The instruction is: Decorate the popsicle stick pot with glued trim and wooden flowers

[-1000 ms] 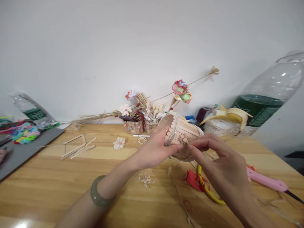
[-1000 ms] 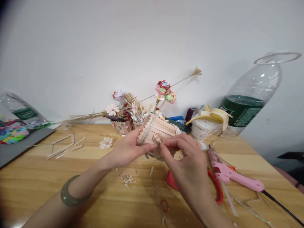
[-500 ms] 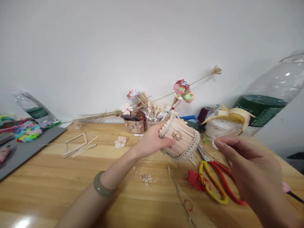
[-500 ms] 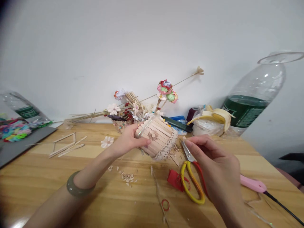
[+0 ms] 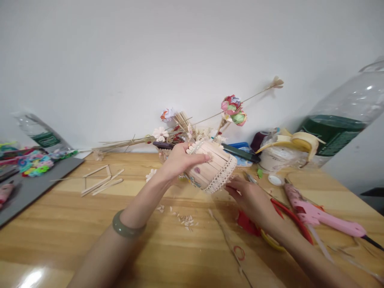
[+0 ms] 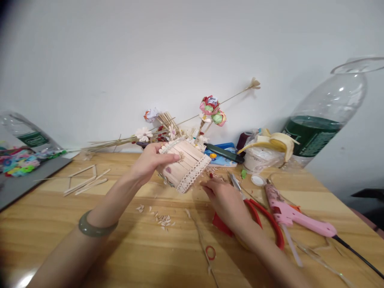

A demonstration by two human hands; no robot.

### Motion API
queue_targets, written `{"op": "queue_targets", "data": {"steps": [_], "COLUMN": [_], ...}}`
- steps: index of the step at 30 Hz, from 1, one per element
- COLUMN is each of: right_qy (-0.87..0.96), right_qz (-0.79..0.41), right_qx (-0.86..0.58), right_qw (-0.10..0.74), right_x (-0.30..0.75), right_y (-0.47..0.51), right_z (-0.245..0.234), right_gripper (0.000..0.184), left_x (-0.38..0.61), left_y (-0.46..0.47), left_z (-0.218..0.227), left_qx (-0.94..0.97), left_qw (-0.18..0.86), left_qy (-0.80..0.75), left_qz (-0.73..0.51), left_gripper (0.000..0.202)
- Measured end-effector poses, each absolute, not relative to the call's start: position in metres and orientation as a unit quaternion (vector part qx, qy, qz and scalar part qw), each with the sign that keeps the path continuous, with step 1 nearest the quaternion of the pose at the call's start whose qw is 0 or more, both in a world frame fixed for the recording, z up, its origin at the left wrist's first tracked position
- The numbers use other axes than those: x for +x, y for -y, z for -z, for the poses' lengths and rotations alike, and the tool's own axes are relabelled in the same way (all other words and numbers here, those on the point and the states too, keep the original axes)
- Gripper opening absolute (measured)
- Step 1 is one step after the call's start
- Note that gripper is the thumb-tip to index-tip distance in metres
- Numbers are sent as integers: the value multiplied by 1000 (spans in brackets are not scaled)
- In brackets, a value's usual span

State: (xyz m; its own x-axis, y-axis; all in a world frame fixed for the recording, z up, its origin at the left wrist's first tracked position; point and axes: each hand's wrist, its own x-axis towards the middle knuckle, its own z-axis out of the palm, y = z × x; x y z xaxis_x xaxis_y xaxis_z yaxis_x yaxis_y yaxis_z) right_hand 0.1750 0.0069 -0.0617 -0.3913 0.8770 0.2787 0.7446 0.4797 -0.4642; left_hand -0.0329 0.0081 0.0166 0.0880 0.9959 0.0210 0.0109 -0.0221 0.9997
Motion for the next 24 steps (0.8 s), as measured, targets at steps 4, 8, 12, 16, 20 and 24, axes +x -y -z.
{"op": "queue_targets", "data": {"steps": [4,8,12,16,20,24], "right_qy": [812,797,782,762,739,760], "right_qz": [-127,-127,-126,-133,-133,-148], "right_qx": [-516,-537,-553,-567,-586,-567], "right_qw": [242,247,260,283,306,281], "right_x": [184,201,214,221,220,215], "right_y": [-10,-8,-8,-10,-7,-6], "right_z": [55,48,47,46,39,35], "right_gripper": [23,22,26,29,38,34], "left_x": [-34,-35,-34,-33,-33,-33], "left_y": [-8,-9,-8,-8,-8,-6], "left_z": [-18,-18,-18,-18,-18,-19], "left_qx": [530,533,542,554,580,591], "left_qw": [525,538,542,542,543,538], "left_qy": [-466,-462,-459,-462,-450,-448], "left_qz": [-475,-461,-450,-432,-408,-401], "left_gripper": [27,25,26,28,27,26]}}
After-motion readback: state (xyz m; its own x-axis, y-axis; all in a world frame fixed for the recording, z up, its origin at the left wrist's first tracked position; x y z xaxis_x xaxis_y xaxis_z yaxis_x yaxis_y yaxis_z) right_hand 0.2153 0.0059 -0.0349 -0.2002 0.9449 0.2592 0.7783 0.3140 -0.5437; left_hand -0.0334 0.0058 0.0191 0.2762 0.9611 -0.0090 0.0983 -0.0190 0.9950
